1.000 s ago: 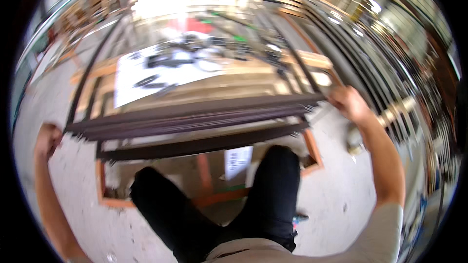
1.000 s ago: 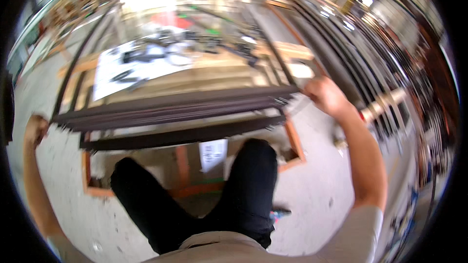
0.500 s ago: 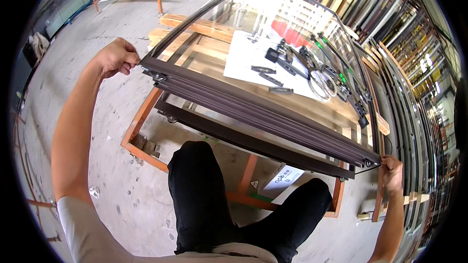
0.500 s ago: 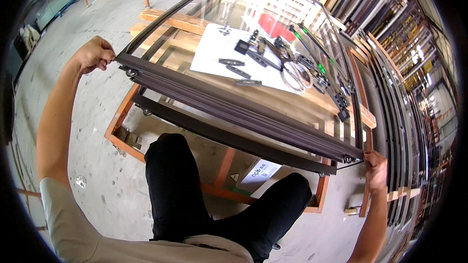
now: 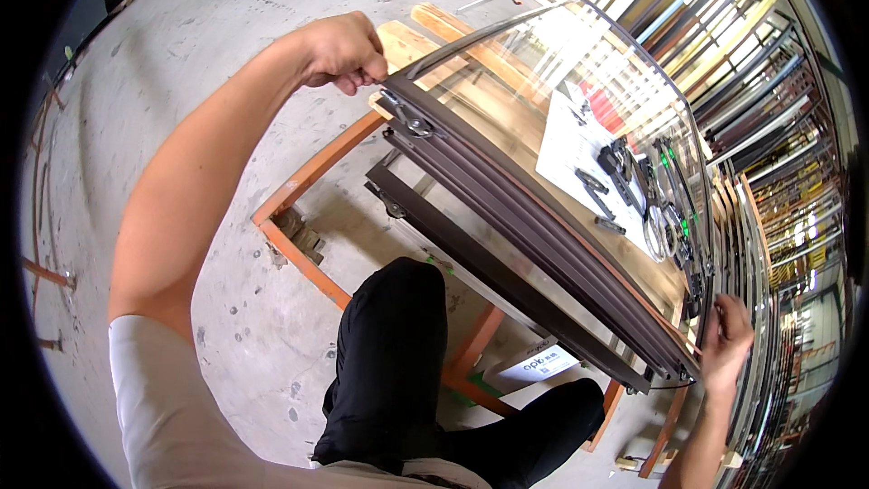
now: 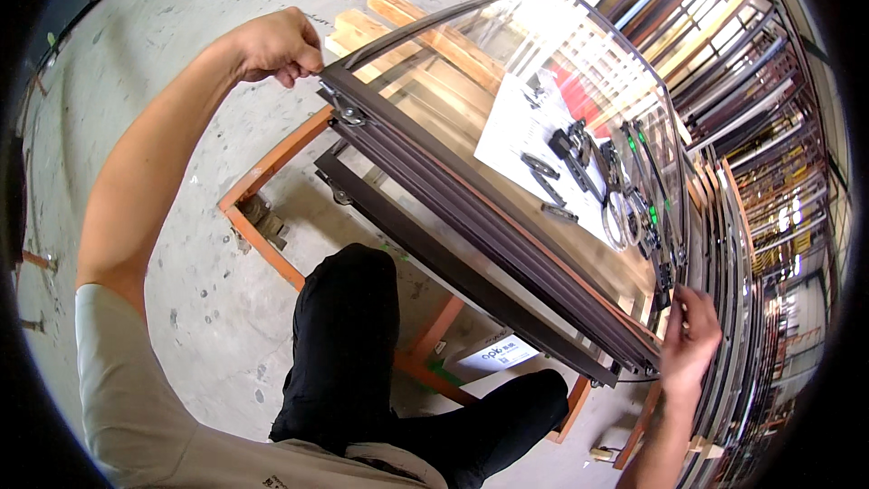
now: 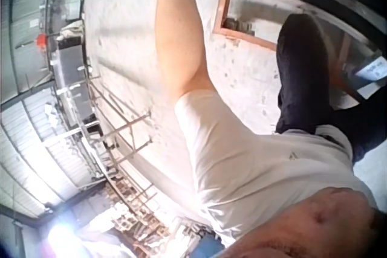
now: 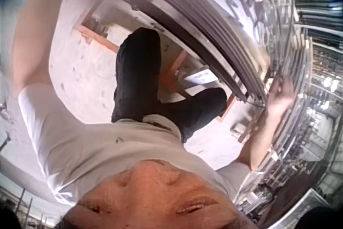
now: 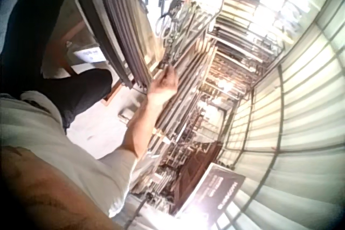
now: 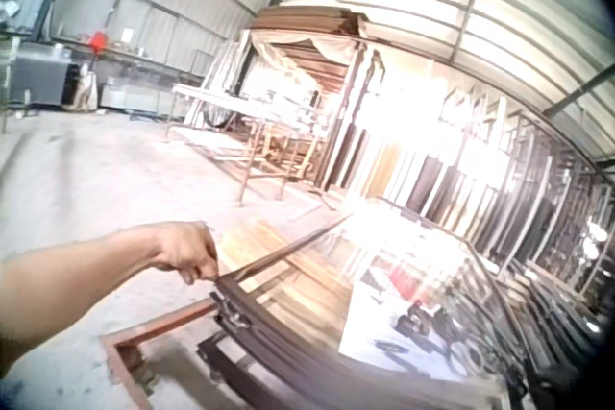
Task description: The person attaches rubber seals and hardware to a metal window frame. They press the seals into the frame grooves, cut a length of seal with shears, and use a power drill to fasten a metal bracket.
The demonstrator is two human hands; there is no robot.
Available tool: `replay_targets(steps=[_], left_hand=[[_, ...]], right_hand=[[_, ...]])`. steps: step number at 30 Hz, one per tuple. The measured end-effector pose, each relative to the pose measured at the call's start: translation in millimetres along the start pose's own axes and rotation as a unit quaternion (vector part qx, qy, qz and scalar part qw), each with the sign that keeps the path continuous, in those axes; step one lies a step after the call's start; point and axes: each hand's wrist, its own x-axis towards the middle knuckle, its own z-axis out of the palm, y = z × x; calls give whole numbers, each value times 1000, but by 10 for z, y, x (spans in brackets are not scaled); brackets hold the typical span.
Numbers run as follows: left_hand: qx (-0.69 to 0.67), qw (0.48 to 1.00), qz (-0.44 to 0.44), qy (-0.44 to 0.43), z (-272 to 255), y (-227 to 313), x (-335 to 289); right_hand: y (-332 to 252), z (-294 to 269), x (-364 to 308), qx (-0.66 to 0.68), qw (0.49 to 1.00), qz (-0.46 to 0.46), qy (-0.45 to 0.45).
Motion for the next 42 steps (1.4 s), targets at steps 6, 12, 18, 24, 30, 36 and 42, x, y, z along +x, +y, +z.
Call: replay_targets(steps=[6, 12, 18, 24, 30, 36, 42], left_hand=[[8, 1000, -25, 0, -176, -180, -68], [-21, 999, 28, -34, -75, -82, 57], [-8, 998, 35, -46, -111, -157, 78], [-31, 997, 47, -47, -112, -181, 59], [-18, 998, 46, -42, -137, -169, 51], [-9, 998, 45, -40, -120, -173, 59], [-6, 999, 44, -26, -121, -148, 5]], right_hand=[[-2182, 1152, 1159, 265, 953, -136, -57], [-3010, 1672, 1800, 230, 965, -121, -46], [-3113, 1962, 1904, 279, 954, -72, -79], [-3110, 1867, 1988, 294, 942, -2, -161], [-3156, 1884, 1975, 300, 942, -28, -146], [-3107, 1956, 1900, 283, 951, -96, -84], [-2972, 1895, 1813, 287, 949, -114, -63]])
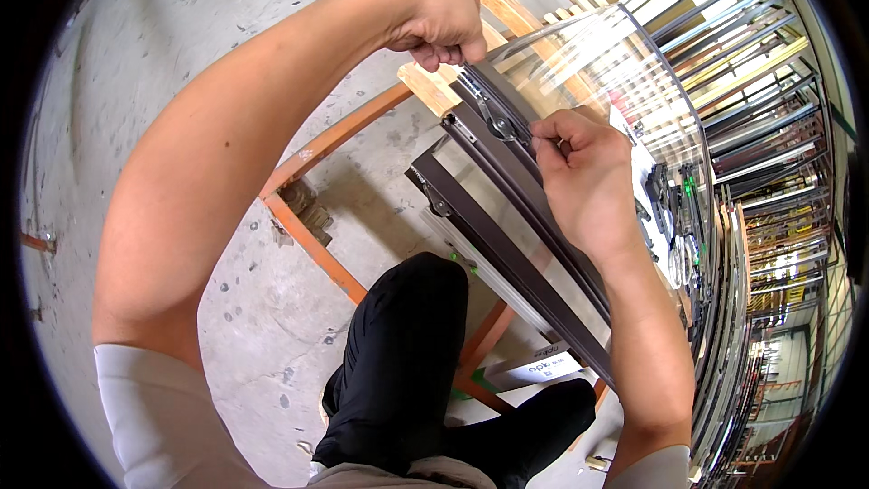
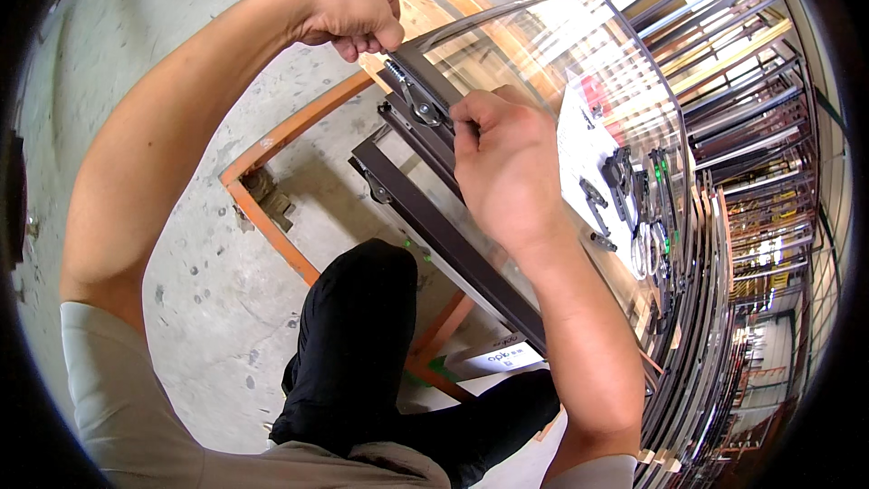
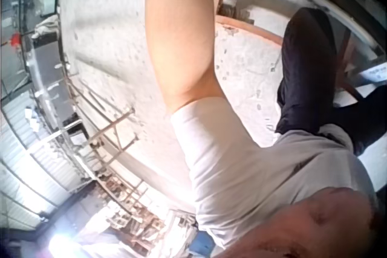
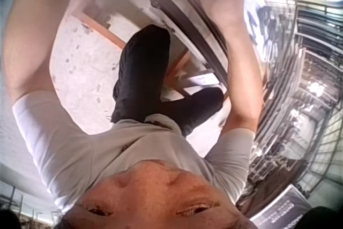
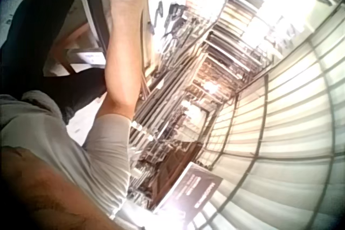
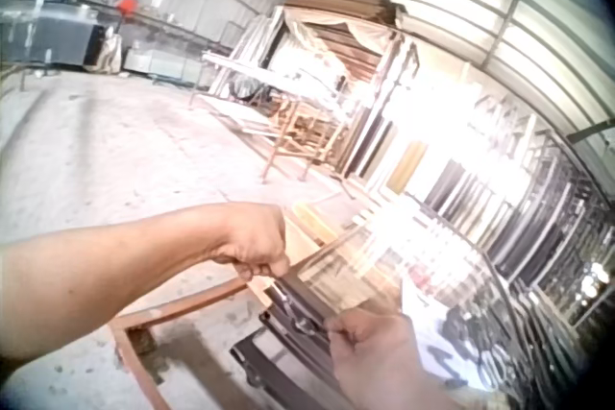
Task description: The person attaches rubber seals and hardware to a metal window frame. They press the seals into the frame grooves, cut a length of seal with shears, and use a power drill to fasten a metal bracket.
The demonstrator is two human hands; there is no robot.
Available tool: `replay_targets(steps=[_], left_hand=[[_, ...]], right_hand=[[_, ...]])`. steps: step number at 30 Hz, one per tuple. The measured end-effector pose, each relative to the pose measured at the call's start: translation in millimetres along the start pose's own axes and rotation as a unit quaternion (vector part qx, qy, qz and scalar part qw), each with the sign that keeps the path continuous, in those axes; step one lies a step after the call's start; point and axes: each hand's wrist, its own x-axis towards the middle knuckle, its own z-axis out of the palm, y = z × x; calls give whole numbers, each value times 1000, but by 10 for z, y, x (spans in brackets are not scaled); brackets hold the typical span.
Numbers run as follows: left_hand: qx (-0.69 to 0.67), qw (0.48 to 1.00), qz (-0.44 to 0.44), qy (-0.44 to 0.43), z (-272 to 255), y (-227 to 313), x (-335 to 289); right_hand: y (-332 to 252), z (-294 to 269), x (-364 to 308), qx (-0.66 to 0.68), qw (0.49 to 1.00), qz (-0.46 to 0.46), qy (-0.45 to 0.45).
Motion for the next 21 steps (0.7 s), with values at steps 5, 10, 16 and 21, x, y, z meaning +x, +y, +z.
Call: replay_targets(steps=[5, 10, 16, 21], left_hand=[[-6, 1000, -4, 9, 14, 38, -30], [9, 1000, -12, 8, 20, -6, 25], [4, 1000, -27, 3, 6, 21, 17], [5, 999, -39, 10, 18, 27, 30]], right_hand=[[81, -152, -161, 28, 999, 33, -2], [167, -321, -329, 58, 994, 86, -22], [289, -489, -551, 64, 995, 74, -5], [351, -672, -766, 23, 997, 69, -8]])
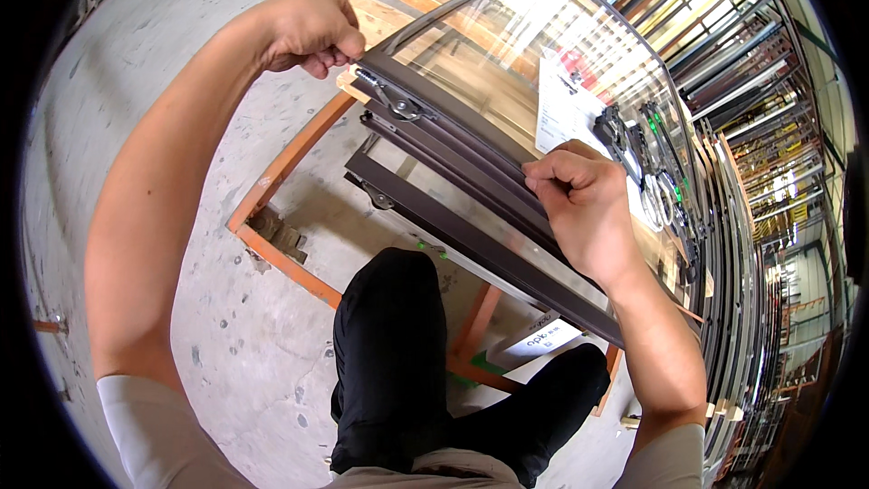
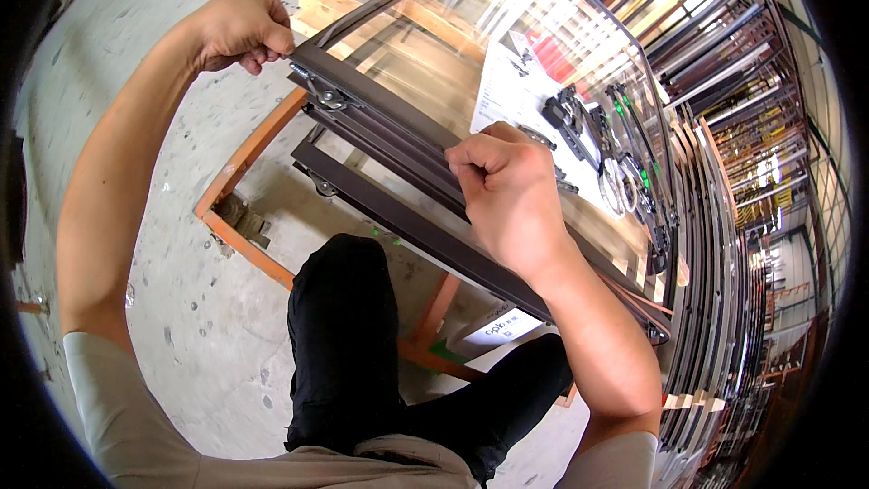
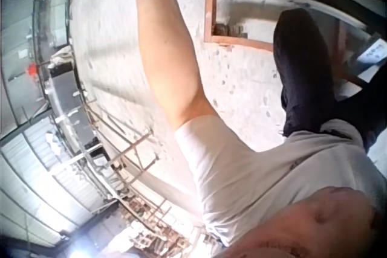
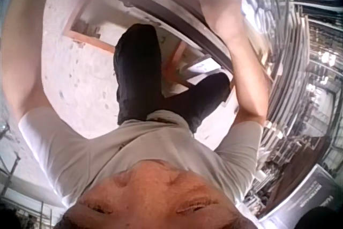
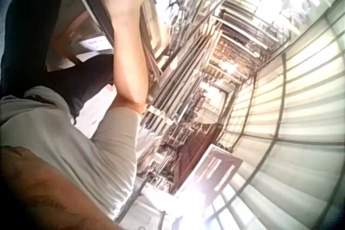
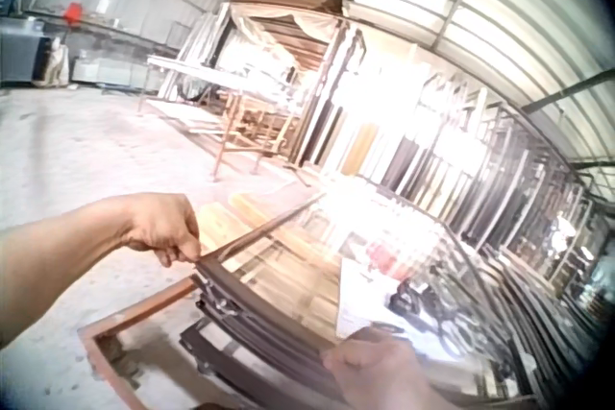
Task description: The person attaches rubber seals and hardware to a metal window frame. They press the seals into the frame grooves, cut a length of seal with shears, and use a power drill to fasten a metal bracket.
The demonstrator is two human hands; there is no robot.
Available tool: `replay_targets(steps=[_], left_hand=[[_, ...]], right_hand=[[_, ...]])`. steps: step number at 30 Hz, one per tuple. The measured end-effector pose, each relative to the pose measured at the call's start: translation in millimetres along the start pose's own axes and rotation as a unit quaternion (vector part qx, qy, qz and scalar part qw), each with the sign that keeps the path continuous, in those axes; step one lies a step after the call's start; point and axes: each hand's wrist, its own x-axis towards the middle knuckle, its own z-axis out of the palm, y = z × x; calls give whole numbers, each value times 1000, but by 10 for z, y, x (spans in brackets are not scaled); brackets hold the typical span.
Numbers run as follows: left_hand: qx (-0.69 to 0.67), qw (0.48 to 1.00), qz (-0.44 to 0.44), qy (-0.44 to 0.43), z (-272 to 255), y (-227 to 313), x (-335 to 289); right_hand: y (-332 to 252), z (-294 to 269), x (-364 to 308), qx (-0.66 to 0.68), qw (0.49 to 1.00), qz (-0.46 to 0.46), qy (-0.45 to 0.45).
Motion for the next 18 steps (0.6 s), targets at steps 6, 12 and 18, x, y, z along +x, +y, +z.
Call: replay_targets(steps=[6, 12, 18], left_hand=[[12, 1000, 4, 6, 13, 11, -5], [18, 1000, 8, 4, 29, 33, -6], [22, 1000, 3, 4, 4, 53, -12]], right_hand=[[126, -205, -263, 13, 1000, 16, 3], [306, -420, -543, 6, 1000, 20, 20], [465, -668, -852, -5, 999, 39, 26]])
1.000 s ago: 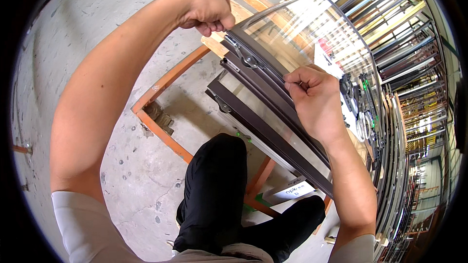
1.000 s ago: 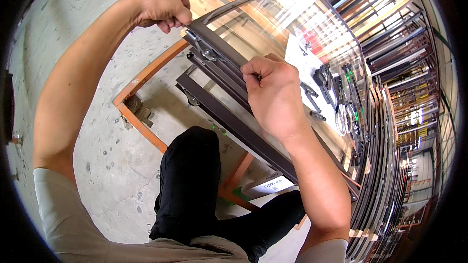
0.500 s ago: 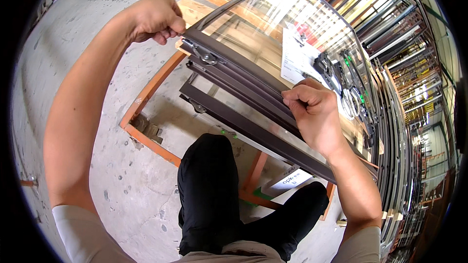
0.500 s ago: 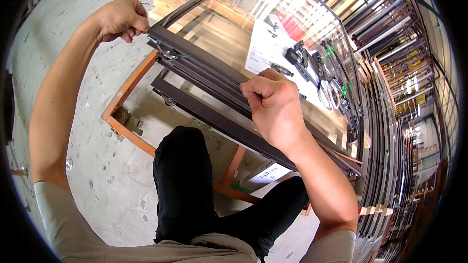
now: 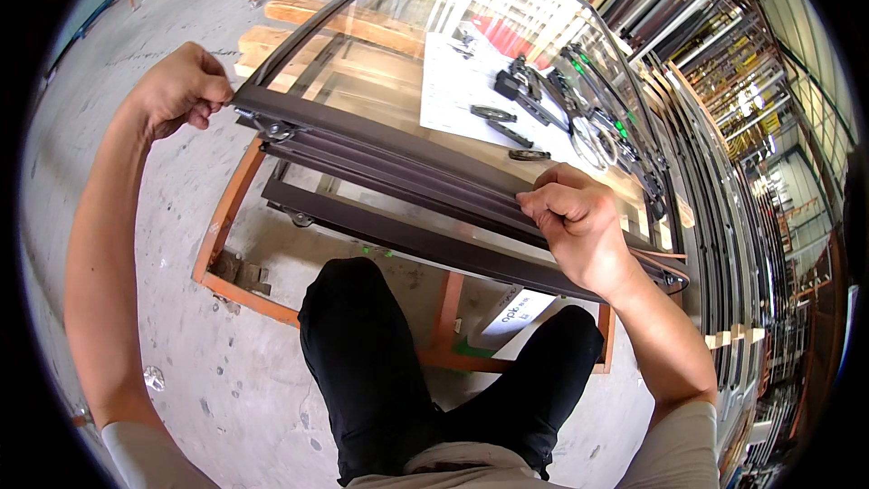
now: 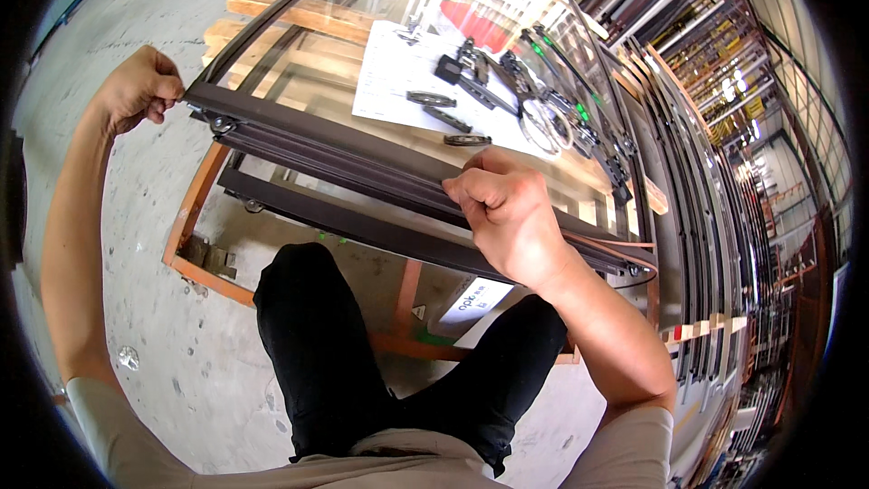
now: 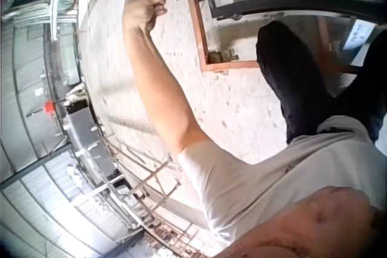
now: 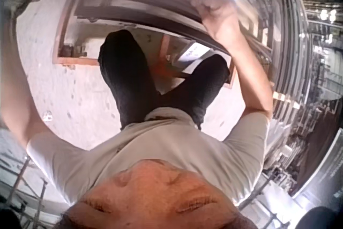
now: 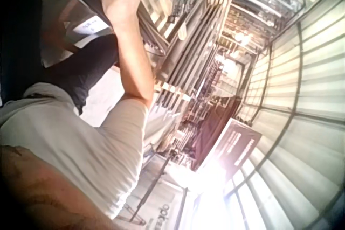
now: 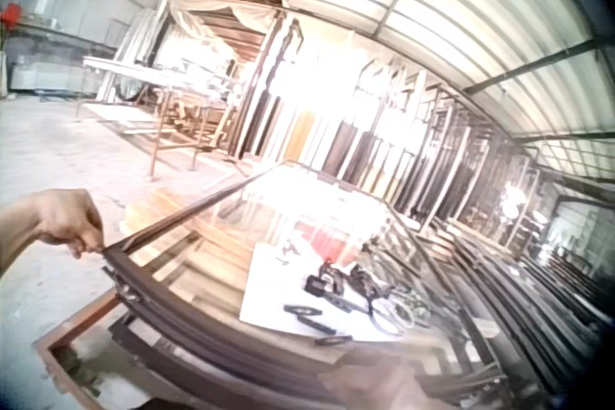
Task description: The person attaches rubber seals and hardware to a metal window frame. They press the seals into the frame grooves, cut a length of seal with shears, and use a power drill to fasten a metal bracket.
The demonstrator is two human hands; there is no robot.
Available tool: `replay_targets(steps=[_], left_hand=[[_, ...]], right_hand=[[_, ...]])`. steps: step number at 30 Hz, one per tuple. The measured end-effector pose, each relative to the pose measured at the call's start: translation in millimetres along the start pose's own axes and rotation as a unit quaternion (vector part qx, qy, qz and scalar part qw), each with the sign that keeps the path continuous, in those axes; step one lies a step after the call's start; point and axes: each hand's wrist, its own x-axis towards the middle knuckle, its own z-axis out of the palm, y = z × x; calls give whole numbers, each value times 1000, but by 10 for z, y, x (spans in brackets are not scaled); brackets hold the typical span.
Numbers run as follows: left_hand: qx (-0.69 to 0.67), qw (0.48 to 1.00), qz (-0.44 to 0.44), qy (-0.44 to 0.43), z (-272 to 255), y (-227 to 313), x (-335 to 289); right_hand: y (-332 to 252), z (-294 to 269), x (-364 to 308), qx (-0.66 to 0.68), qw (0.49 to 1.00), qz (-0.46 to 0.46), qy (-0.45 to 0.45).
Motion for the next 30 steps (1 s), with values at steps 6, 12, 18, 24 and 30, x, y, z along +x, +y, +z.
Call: replay_targets(steps=[6, 12, 18, 24, 30], left_hand=[[1, 1000, -12, -5, -35, 15, -8], [-15, 1000, -19, 3, -3, -80, 100], [6, 999, -26, 28, -16, -146, 132], [16, 998, -28, 49, -69, -277, 222], [19, 998, -32, 42, -209, -458, 347]], right_hand=[[206, -272, -271, -8, 1000, 0, 5], [475, -559, -575, -35, 999, -3, 6], [707, -822, -869, -63, 998, -3, 8], [899, -1068, -1145, -67, 998, 7, 15], [1127, -1330, -1479, -64, 997, 47, 20]])
